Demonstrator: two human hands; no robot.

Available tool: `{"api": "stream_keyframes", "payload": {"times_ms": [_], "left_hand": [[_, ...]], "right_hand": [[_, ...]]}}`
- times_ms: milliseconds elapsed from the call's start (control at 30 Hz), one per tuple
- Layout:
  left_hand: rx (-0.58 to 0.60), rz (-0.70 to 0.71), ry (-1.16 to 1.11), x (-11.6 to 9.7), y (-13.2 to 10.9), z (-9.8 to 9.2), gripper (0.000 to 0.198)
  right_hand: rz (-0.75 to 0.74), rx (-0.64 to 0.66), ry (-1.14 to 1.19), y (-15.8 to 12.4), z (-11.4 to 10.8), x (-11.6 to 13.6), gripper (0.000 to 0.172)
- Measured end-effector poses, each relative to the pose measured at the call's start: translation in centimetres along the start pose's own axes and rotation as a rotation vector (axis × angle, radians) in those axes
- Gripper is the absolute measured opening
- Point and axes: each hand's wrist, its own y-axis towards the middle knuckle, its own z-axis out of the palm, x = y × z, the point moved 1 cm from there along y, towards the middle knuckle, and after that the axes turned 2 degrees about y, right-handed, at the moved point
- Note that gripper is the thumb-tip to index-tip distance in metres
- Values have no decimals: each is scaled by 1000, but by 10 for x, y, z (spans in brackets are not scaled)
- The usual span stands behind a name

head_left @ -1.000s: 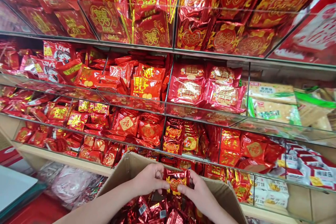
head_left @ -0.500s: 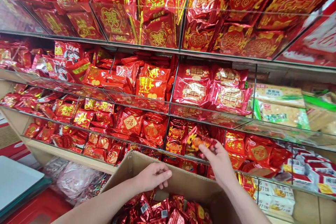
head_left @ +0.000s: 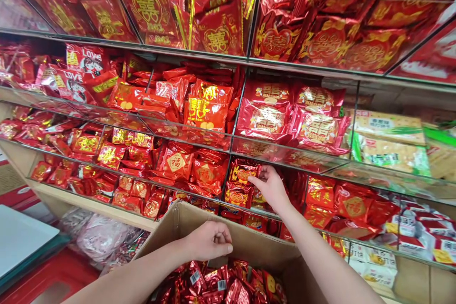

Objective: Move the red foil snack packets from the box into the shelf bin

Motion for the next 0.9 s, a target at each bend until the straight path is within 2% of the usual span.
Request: {"api": "stream_keyframes", "payload": {"times_ms": [167,433,733,900], "left_hand": [[6,30,15,5,1,0,17],[-1,25,33,6,0,-1,18],[-10,43,92,15,0,-1,18],[59,9,231,20,-3,-2,26]], "right_hand": [[-22,31,-247,2,2,-1,27],[-13,58,-372,4,6,16,26],[30,32,-242,-1,5,1,32],[12,-97,-151,-17,-4,4,30]]}}
